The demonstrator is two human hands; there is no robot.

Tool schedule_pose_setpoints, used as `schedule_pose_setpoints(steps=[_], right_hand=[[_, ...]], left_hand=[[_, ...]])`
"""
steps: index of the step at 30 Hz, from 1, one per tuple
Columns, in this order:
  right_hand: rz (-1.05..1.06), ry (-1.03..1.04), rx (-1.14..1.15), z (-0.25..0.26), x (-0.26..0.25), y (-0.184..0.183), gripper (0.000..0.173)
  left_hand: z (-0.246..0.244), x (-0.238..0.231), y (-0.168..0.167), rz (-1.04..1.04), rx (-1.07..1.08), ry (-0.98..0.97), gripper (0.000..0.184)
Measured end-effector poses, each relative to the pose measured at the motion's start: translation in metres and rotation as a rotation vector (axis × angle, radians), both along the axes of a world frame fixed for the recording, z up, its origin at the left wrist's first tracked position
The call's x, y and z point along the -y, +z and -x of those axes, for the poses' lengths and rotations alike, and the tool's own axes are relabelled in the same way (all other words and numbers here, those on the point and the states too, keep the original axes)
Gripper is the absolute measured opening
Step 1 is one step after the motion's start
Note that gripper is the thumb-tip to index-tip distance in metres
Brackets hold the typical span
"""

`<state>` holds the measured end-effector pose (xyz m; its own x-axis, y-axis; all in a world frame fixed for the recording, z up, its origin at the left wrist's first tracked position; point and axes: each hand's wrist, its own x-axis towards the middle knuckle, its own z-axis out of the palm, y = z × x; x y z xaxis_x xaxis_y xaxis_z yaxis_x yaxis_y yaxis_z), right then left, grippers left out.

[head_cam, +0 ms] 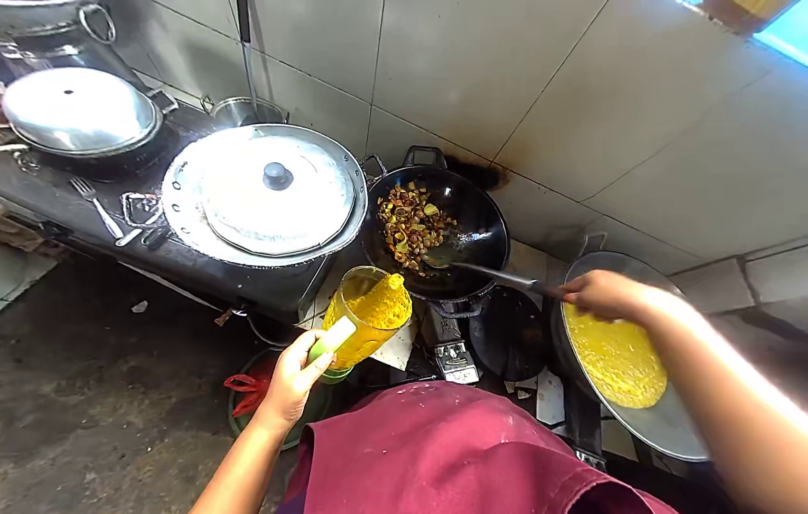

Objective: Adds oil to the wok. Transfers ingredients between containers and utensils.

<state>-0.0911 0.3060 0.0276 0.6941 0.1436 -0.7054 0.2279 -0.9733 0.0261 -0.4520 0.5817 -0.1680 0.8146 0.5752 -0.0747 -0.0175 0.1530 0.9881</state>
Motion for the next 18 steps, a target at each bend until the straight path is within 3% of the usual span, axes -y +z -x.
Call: schedule_pose_setpoints(steps=[4,6,12,18], right_hand=[[-0.423,-0.246,-0.048,0.022,-0.016,-0.113,0.037],[-0.516,-0.293,-0.029,0.026,-0.020,-0.140,0.039],[-0.515,-0.172,0.081,0.012,0.029,-0.134,0.037],[-0.526,-0.089,0.196,0.021,0.096,-0.091,0.037]], left_hand=[[-0.007,0.006,0.008,-0.061,-0.009,0.002,0.024],[-0.013,0.010,0.015,-0.090,0.002,0.002,0.024],[-0.040,0.017,0.035,-0.158,-0.080,0.007,0.019],[-0.085,0.008,0.069,-0.300,-0.282,-0.123,0.019]])
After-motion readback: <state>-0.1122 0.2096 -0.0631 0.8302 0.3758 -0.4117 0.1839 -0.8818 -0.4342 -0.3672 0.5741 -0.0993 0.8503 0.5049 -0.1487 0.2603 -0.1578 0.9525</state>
